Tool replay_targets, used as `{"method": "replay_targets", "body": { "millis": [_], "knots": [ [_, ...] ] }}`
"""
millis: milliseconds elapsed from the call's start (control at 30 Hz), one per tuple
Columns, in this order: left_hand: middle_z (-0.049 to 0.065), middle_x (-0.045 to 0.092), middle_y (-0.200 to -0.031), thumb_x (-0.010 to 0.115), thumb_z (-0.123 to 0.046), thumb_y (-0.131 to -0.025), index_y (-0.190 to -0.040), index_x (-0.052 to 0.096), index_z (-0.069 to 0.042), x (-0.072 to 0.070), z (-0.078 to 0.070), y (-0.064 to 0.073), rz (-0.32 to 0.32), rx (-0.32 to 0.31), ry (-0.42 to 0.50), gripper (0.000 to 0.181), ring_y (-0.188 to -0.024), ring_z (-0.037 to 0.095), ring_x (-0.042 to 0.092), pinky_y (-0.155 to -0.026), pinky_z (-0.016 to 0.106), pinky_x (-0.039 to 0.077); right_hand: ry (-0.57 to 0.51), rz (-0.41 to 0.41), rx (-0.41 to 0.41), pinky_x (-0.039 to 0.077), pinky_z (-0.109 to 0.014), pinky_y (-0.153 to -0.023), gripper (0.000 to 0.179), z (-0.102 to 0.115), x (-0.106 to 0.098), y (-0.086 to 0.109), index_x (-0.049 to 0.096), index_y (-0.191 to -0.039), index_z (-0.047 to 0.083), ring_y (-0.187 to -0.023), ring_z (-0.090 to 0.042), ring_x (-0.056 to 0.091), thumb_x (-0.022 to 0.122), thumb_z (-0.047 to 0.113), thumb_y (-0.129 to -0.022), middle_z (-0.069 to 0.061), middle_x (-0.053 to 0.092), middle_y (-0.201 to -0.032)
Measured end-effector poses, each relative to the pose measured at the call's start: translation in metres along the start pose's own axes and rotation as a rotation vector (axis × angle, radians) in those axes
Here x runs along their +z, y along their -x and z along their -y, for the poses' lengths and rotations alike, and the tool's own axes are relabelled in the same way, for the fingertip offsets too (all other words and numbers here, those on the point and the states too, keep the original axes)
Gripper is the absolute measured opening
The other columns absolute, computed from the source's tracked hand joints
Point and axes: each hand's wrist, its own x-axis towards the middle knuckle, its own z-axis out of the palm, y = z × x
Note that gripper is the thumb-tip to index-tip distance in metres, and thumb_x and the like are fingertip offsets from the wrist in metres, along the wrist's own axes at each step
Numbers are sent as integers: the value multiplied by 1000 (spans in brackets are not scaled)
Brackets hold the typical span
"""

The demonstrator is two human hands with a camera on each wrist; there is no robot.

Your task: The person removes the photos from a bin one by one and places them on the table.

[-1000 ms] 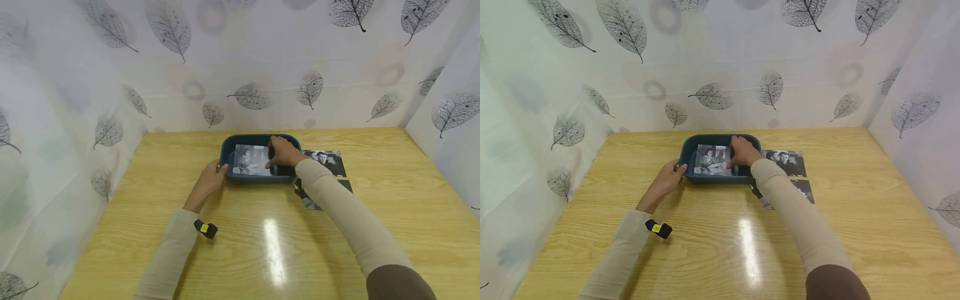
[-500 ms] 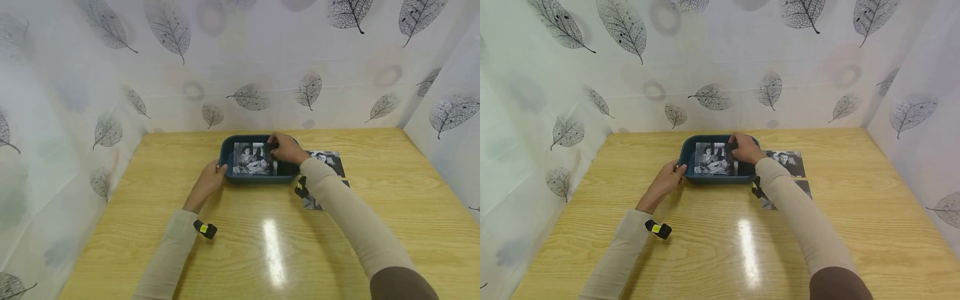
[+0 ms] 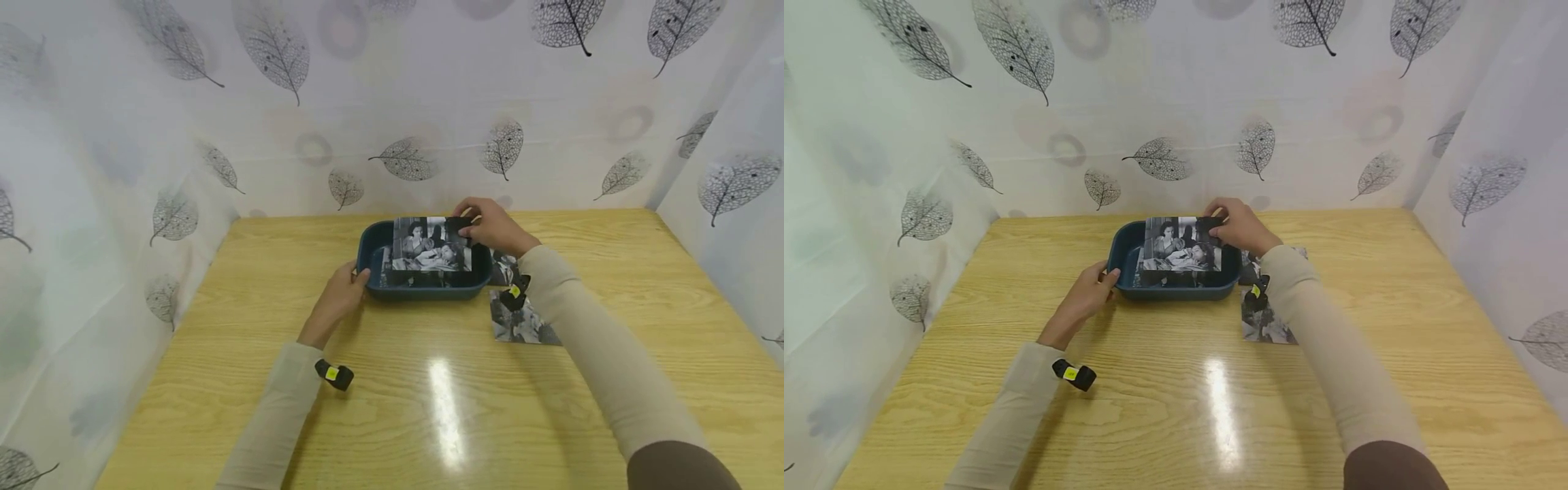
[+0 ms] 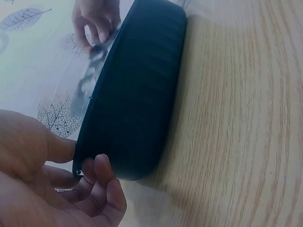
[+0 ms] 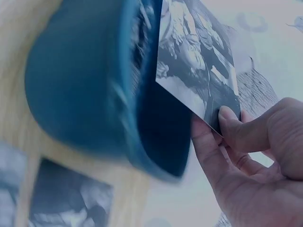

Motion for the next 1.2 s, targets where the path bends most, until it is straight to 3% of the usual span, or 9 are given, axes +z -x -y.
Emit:
{"method": "replay_targets", "body": {
  "millis": [233,467,633,867,1200],
  "knots": [
    [15,62,-99,45,-23,-110,-149,43,1,0,0,1,11,4,-3,46,-88,28,62,-69,32,47,13,-13,13,54,-32,-70,29,3,-41,20,56,-127,-2,-96,-32,64,58,-8,-98,-24,55,-119],
    [17,63,-103,44,-23,-110,-150,41,1,-2,-2,3,13,15,-11,46,-89,28,63,-72,34,49,45,-63,52,53,-28,-69,31,-9,-82,42,55,-132,-1,-88,-18,65,56,-4,-100,-22,53,-118],
    [18,63,-104,44,-22,-110,-149,43,1,-3,-2,3,15,19,-2,45,-87,26,62,-72,34,49,81,-90,84,54,-28,-70,30,-27,-108,59,55,-132,-1,-83,-11,65,56,-1,-102,-22,57,-114],
    [17,63,-103,43,-23,-110,-149,43,0,-1,-1,3,8,9,-4,45,-86,25,61,-71,33,48,77,-118,153,57,-28,-71,31,-55,-141,83,51,-133,-6,-81,-14,64,53,-1,-102,-22,55,-110],
    [17,62,-102,43,-23,-111,-151,42,-2,0,-1,4,5,0,4,45,-85,24,60,-71,33,48,118,-107,273,57,-31,-70,36,-105,-173,113,46,-135,-13,-82,-11,62,52,-3,-101,-32,51,-119]
  ]
}}
